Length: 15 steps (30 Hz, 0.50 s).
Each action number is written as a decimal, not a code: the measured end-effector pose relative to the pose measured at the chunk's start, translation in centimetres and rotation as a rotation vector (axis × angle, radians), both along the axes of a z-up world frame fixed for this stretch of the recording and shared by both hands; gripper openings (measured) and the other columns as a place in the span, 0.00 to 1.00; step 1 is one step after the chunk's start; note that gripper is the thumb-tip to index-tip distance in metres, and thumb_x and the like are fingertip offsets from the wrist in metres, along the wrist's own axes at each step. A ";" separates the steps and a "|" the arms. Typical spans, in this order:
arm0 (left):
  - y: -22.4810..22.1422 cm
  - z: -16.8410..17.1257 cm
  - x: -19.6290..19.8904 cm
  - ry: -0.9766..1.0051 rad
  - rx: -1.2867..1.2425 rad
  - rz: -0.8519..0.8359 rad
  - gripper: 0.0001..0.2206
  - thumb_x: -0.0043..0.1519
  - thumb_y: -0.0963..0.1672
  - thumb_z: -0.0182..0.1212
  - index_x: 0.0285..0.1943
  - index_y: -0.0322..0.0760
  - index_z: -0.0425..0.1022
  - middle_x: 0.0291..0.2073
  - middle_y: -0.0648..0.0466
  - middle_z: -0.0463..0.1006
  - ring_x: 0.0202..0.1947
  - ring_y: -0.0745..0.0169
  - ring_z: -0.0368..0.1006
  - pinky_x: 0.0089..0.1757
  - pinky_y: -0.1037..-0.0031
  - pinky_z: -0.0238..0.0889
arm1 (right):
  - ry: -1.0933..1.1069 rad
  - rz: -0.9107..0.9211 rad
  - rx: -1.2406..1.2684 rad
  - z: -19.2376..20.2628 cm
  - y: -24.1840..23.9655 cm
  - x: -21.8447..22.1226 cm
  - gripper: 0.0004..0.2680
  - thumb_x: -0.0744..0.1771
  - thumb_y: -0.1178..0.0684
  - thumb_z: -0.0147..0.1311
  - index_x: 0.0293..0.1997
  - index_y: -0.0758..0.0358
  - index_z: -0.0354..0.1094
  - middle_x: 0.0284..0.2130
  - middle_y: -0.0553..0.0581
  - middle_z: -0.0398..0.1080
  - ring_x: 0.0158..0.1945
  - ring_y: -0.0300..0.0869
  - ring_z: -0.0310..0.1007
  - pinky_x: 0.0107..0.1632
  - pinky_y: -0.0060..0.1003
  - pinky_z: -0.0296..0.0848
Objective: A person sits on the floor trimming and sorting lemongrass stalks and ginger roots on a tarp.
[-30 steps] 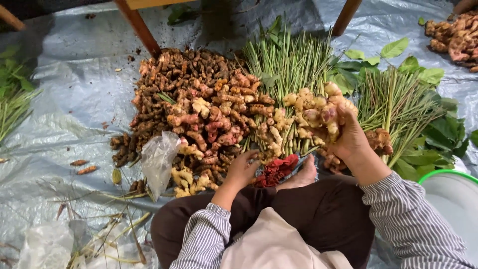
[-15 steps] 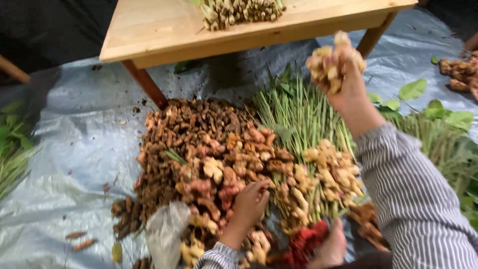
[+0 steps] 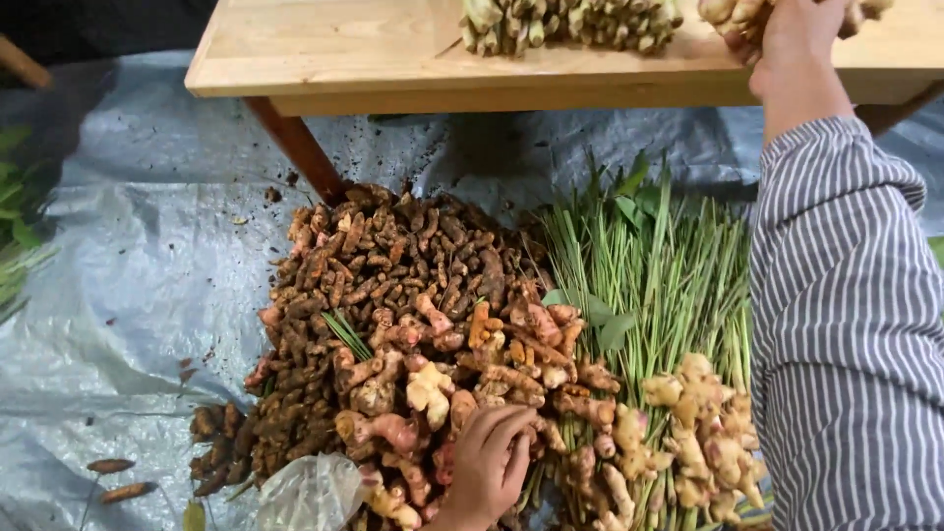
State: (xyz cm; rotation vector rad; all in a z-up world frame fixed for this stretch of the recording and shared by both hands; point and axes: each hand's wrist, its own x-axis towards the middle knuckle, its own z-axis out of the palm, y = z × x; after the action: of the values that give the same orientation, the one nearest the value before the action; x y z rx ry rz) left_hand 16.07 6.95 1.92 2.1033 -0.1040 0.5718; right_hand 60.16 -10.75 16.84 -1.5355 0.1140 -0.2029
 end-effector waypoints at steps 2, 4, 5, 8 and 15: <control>0.2 0.6 -0.6 0.070 -0.055 0.006 0.13 0.50 0.37 0.53 0.45 0.31 0.71 0.40 0.47 0.71 0.38 0.56 0.69 0.40 0.70 0.65 | -0.042 0.008 -0.010 -1.2 -0.4 1.8 0.15 0.63 0.43 0.53 0.50 0.51 0.54 0.37 0.47 0.69 0.32 0.29 0.78 0.26 0.16 0.86; -0.1 -0.4 -0.9 0.118 -0.090 0.073 0.12 0.49 0.38 0.55 0.43 0.33 0.73 0.39 0.48 0.72 0.38 0.57 0.71 0.40 0.70 0.66 | -0.058 -0.052 -0.285 -1.1 -0.2 2.4 0.14 0.65 0.40 0.46 0.48 0.56 0.56 0.37 0.52 0.68 0.26 0.28 0.74 0.21 0.17 0.80; -0.3 -0.9 -1.3 0.168 -0.129 0.134 0.11 0.48 0.40 0.57 0.40 0.36 0.75 0.37 0.50 0.74 0.38 0.58 0.72 0.40 0.70 0.66 | -0.070 -0.118 -0.563 -1.2 -0.4 2.4 0.16 0.66 0.37 0.39 0.47 0.61 0.57 0.37 0.57 0.67 0.20 0.27 0.70 0.16 0.18 0.74; -0.5 -1.1 -1.3 0.165 -0.205 0.052 0.12 0.50 0.39 0.57 0.43 0.36 0.74 0.36 0.49 0.72 0.32 0.62 0.72 0.35 0.73 0.68 | 0.054 -0.159 -0.610 -3.0 -2.9 6.2 0.17 0.67 0.38 0.37 0.46 0.64 0.56 0.29 0.52 0.68 0.15 0.25 0.65 0.14 0.16 0.66; -0.8 -1.1 -1.2 0.288 -0.268 0.071 0.10 0.52 0.43 0.56 0.42 0.39 0.75 0.36 0.51 0.72 0.27 0.62 0.71 0.32 0.71 0.67 | -0.064 -0.068 -0.661 -4.3 -7.4 7.3 0.10 0.69 0.50 0.33 0.45 0.70 0.52 0.22 0.49 0.65 0.18 0.27 0.67 0.19 0.21 0.72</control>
State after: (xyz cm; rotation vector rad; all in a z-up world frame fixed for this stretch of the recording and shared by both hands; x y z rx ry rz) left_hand 14.83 6.16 0.86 1.9096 0.2011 0.3002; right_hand 67.44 -18.14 12.57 -2.1815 0.0483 -0.3676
